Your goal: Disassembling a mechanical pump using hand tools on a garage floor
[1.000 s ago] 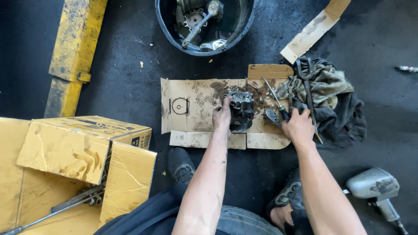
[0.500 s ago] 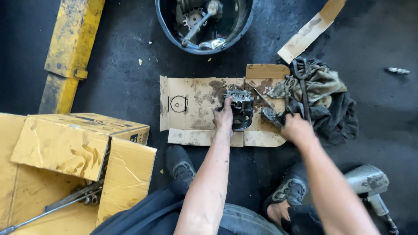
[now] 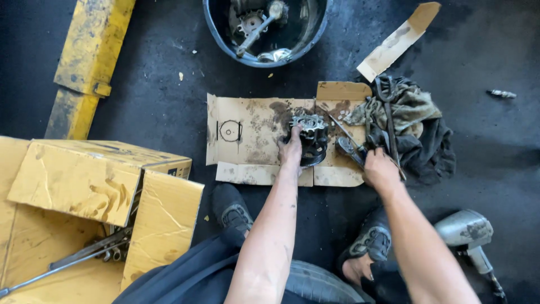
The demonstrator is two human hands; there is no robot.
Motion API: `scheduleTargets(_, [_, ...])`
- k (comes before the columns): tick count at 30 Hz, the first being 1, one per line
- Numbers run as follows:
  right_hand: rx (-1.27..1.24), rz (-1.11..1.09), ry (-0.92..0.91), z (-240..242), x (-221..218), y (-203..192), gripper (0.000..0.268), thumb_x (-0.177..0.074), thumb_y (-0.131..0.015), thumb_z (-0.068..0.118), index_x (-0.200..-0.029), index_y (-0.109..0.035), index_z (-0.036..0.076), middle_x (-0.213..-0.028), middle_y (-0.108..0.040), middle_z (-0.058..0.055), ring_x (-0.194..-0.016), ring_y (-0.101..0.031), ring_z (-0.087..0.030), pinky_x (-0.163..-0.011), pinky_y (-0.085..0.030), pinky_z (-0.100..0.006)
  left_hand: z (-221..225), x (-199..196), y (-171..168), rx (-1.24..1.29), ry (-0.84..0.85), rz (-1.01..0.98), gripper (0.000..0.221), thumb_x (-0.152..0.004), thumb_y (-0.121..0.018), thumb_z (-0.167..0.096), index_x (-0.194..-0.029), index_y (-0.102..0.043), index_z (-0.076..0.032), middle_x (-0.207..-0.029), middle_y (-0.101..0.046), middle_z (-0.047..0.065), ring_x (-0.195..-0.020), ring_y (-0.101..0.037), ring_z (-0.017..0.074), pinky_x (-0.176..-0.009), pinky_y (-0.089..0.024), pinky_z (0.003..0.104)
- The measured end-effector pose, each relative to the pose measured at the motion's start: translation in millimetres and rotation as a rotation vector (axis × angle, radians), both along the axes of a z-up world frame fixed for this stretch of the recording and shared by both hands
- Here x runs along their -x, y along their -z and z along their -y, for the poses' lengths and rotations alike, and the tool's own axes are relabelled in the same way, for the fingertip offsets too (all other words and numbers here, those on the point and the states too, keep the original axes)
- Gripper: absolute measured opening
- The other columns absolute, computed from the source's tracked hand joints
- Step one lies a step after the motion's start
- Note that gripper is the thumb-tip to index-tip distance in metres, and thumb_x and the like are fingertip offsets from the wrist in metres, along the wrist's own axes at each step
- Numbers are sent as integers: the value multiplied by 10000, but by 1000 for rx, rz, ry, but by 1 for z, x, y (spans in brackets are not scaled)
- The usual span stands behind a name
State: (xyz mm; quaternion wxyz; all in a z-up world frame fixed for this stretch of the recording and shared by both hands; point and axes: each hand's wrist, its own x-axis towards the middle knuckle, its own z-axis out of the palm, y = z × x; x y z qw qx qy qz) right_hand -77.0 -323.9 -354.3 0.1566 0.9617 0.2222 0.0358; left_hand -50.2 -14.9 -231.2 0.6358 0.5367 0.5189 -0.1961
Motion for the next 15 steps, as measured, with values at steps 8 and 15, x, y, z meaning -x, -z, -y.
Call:
scheduleTargets(8, [-246, -487, 513, -9, -10, -57, 364, -917, -601, 337, -1186, -628, 93, -1126, -655, -277, -1060, -674, -555, -832, -545, -640, -6, 0, -39, 194, -120, 68, 1086, -690, -762, -547, -1502, -328, 29, -1410, -452, 320, -1234, -544, 491, -749, -572, 709])
scheduleTargets(15, [-693, -675, 683, -73, -62, -304, 506, -900, -797, 200, -1392, -685, 162, -991, -763, -127, -684, -632, -228, -587, -493, -358, -4, 4, -32, 253, -124, 66, 899, -688, -663, -571, -1348, -490, 15, -1174, -635, 263, -913, -677, 361, -601, -589, 522])
